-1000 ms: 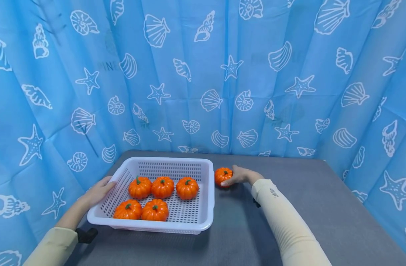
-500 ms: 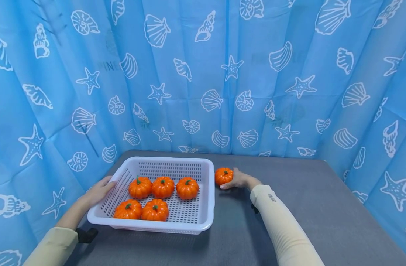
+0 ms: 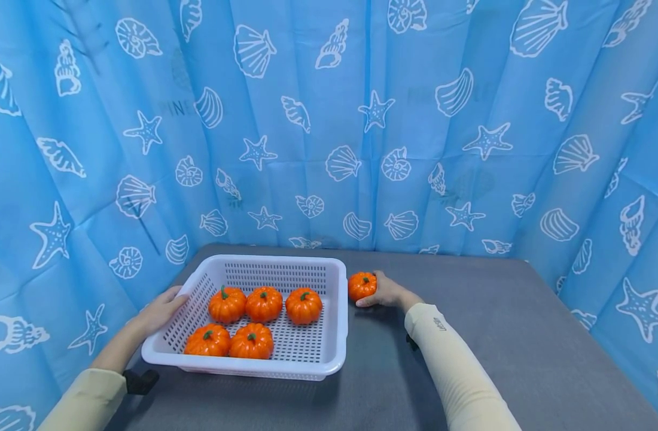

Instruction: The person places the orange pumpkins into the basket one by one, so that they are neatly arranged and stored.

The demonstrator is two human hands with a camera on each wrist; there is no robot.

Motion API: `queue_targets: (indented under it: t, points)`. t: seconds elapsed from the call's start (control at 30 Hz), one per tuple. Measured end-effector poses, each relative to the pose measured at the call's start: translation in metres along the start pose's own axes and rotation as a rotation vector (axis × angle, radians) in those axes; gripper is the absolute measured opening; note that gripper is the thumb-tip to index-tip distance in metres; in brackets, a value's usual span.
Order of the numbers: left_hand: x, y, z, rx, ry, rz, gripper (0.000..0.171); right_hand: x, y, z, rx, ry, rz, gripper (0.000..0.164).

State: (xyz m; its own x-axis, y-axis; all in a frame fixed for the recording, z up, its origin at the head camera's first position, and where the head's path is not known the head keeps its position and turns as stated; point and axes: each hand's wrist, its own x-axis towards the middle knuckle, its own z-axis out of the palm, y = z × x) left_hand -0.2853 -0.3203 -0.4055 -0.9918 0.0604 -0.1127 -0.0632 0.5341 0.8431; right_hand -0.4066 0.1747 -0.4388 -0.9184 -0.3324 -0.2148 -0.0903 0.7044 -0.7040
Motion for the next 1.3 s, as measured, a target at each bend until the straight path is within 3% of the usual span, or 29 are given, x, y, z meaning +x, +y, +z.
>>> queue_targets:
  t: [0.37,0.63,1.03,1.3]
  points:
    - [0.001,-0.001,-0.001,-0.006,0.002,0.010,0.054,0.001,0.004,-0.002,-0.008,0.074,-0.050,0.088]
    - [0.001,-0.001,0.000,-0.011,0.001,0.000,0.054,0.001,-0.003,-0.026,-0.045,0.141,-0.114,0.087]
    - [-0.001,0.001,-0.001,0.003,0.001,-0.002,0.055,-0.008,-0.047,-0.053,-0.029,0.150,-0.245,0.085]
    - [0.001,-0.002,-0.001,0.000,-0.004,-0.006,0.056,-0.014,-0.084,-0.045,-0.030,0.098,-0.364,0.086]
